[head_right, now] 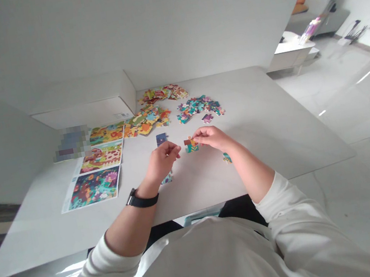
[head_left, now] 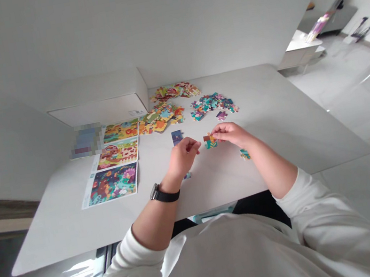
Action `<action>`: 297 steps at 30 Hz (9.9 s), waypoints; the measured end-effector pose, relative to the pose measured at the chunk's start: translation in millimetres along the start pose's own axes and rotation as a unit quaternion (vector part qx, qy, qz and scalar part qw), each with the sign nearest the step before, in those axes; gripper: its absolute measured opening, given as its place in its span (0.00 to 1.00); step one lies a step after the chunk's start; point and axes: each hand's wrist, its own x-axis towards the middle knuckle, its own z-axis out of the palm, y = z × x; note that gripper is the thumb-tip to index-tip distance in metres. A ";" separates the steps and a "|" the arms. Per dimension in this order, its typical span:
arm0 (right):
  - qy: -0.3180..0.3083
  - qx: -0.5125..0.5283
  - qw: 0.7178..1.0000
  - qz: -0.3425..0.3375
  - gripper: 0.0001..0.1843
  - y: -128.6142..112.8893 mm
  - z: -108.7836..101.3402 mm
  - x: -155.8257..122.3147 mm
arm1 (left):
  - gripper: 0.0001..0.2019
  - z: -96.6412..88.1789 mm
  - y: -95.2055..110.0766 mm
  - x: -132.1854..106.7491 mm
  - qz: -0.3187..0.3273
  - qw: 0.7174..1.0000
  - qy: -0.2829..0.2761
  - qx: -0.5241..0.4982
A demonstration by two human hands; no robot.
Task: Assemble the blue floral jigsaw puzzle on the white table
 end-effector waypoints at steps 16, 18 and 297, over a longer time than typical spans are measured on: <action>-0.051 -0.039 0.997 0.035 0.19 6.7 1.7 2.0 | 0.18 0.8 -6.8 -3.2 0.301 0.944 -0.038 0.128; -0.057 -0.057 0.996 0.033 0.20 7.3 -0.1 1.8 | 0.17 -2.1 -4.4 -4.3 0.298 0.944 -0.060 0.130; 0.250 0.088 0.964 0.001 0.34 -3.8 -64.3 18.6 | 0.27 -63.2 -9.9 11.6 -0.018 0.826 0.313 -0.469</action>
